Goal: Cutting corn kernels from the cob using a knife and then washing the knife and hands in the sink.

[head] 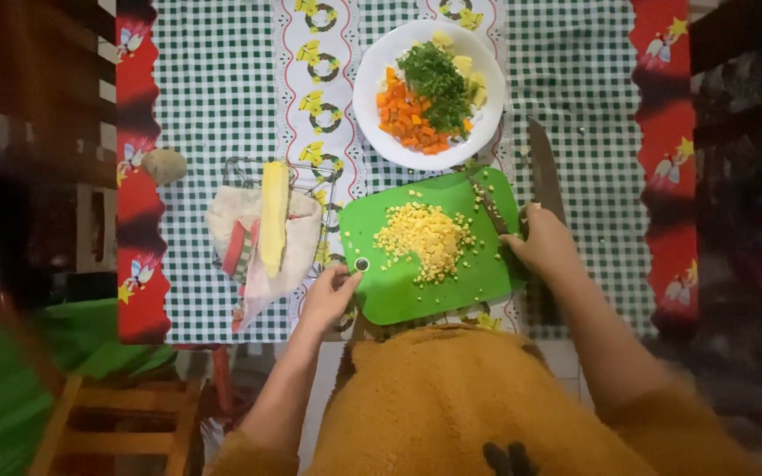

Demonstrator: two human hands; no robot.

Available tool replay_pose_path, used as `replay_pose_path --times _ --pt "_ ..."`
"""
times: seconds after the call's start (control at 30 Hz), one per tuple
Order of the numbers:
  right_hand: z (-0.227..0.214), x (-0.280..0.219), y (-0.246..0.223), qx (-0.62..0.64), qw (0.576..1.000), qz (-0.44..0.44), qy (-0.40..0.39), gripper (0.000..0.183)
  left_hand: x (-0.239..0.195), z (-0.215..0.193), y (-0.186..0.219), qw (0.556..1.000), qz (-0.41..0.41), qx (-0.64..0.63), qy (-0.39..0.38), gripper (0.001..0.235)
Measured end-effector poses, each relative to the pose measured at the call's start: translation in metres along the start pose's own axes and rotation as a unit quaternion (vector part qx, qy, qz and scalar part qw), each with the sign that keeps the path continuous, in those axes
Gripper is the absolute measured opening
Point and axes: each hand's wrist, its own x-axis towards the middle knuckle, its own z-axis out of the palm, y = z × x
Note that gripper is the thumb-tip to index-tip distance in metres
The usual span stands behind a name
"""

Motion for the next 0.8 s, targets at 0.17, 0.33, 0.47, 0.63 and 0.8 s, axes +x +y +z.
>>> replay_pose_path --times 0.17,0.33,0.47,0.63,0.8 --pt "0.018 0.004 0.017 -0.028 0.999 -0.013 0.016 0.045 -0.003 0.010 0.023 0.985 -0.030 -0.157 -0.068 0.039" --pt "0.034 -0.002 0.036 0.004 0.995 -0.073 0.072 0.032 0.007 0.024 -0.003 0.959 -0.044 -0.271 -0.072 0.033" --pt "0.031 -0.008 0.029 -0.027 0.995 -0.061 0.077 0.028 0.009 0.024 -0.013 0.969 -0.004 -0.239 -0.063 0.028" --pt "0.008 -0.024 0.006 0.000 0.992 -0.080 0.100 0.024 0.011 0.022 -0.013 0.963 0.036 -0.259 -0.071 0.042" --pt "0.010 -0.028 0.021 0.030 0.981 -0.106 0.160 0.019 0.011 -0.003 -0.006 0.980 0.006 -0.182 -0.086 0.044"
